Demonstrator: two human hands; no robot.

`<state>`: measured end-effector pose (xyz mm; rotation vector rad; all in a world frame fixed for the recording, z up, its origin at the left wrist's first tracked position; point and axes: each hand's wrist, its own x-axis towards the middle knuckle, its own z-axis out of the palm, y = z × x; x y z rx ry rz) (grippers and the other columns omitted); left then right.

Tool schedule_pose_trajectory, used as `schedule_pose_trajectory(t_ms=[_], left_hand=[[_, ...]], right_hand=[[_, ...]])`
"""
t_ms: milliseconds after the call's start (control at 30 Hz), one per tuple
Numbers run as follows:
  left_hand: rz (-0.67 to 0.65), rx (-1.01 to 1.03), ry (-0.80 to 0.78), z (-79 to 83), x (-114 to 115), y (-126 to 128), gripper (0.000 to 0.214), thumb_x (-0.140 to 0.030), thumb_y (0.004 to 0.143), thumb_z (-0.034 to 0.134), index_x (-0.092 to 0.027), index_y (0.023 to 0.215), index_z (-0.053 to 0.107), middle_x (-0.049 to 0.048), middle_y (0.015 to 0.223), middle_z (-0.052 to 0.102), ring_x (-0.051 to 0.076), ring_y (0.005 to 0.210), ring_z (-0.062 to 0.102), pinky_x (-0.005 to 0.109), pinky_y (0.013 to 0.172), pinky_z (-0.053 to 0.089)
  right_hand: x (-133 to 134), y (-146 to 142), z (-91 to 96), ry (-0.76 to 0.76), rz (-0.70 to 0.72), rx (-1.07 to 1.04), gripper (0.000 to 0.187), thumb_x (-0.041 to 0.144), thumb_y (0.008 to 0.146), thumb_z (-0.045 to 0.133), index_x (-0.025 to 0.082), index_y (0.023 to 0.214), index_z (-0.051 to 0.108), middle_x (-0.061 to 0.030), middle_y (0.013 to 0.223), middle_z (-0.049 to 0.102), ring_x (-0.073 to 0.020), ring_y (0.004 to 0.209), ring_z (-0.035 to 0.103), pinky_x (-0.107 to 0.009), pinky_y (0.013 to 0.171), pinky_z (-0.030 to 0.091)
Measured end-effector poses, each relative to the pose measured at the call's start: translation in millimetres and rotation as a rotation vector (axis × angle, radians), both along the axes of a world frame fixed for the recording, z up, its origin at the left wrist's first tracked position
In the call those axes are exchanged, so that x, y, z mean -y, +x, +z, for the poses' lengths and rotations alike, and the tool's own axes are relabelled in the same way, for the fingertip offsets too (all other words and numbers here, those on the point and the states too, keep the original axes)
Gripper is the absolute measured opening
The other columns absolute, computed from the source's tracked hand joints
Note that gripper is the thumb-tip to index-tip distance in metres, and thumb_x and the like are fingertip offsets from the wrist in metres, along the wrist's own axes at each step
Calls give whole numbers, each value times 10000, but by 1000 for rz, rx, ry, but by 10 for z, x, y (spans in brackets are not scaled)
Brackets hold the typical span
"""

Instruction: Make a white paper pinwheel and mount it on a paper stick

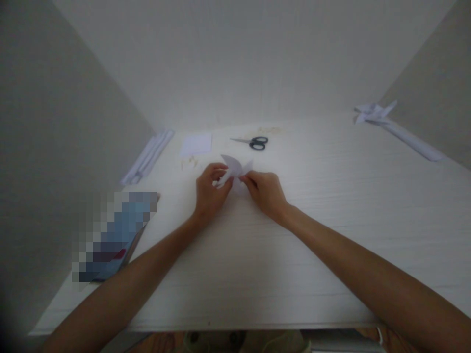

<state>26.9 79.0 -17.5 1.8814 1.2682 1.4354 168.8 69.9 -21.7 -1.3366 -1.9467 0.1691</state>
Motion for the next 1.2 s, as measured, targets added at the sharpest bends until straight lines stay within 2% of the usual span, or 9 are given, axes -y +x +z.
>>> schedule_pose_trajectory(t_ms=[267, 700, 1200], left_hand=[[-49, 155, -116, -16, -30, 0, 259, -117, 633, 578, -191, 860, 477, -9, 702, 622, 114, 660, 613, 207, 569, 457], [-33, 227, -154, -9, -34, 7, 258, -107, 624, 577, -187, 849, 482, -10, 676, 603, 109, 641, 596, 210, 566, 451], [-48, 107, -98, -13, -9, -2, 257, -129, 641, 573, -193, 868, 471, -12, 695, 619, 113, 661, 607, 223, 596, 462]], right_hand=[[11, 1, 12, 19, -28, -56, 292, 303, 796, 465, 143, 594, 604, -7, 471, 560, -94, 420, 477, -206, 456, 316], [20, 6, 15, 57, -28, -80, 281, 294, 787, 480, 145, 583, 603, 2, 455, 547, -86, 408, 468, -197, 444, 314], [27, -2, 18, 42, -48, -49, 306, 318, 790, 471, 148, 575, 607, -8, 457, 556, -95, 412, 471, -211, 453, 318]])
